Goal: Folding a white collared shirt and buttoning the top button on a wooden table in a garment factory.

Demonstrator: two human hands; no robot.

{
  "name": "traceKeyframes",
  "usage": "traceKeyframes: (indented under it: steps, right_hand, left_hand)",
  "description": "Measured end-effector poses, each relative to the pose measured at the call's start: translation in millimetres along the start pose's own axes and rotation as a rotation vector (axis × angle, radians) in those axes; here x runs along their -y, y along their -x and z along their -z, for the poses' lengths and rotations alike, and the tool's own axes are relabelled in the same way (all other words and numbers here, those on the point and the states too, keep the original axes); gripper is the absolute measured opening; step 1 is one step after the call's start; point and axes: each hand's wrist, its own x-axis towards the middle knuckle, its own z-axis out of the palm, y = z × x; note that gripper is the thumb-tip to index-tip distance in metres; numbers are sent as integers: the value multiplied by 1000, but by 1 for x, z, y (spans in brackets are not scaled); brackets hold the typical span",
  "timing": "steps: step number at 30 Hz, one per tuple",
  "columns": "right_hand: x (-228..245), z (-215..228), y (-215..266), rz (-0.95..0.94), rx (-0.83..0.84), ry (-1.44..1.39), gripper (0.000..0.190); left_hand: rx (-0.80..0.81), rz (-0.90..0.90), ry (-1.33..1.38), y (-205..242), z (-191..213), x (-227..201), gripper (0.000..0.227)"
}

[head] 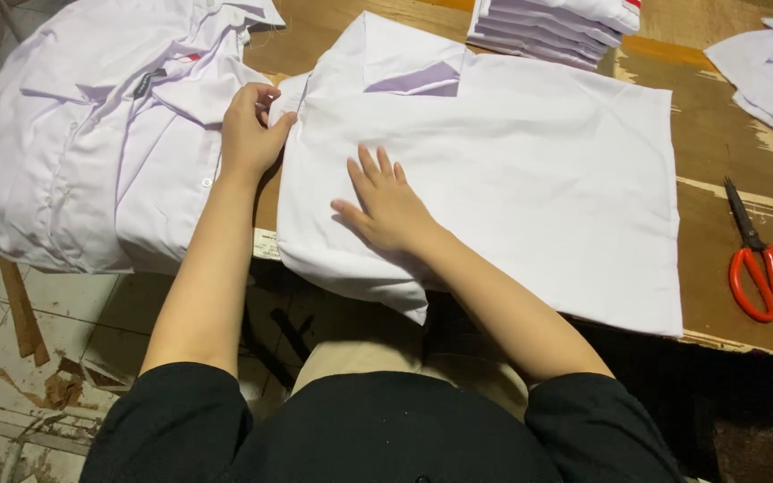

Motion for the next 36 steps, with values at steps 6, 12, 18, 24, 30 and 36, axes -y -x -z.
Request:
traceKeyframes:
  steps: [6,12,18,24,30,36]
  right_hand:
    - [47,-17,43,350,255,-152,71]
    - [6,19,84,-68,163,-40,72]
    - [-104,47,195,-805,-134,78,70]
    - [-144,72,294,-1292,-293,-6,80]
    - [-137,89,270,-1060,-340,-20,83]
    - [-137,133,214,-820,-326,-46,69]
  left_hand:
    - [10,-82,46,0,1,2,28]
    - [14,-66,64,2,3,0,29]
    - [17,-36,59,-1,0,5,29]
    - [30,-28,35,2,3,-4,29]
    - [-26,-121,-117,9,-2,-24,31]
    - [105,-154,-340,-5,-22,-47,35]
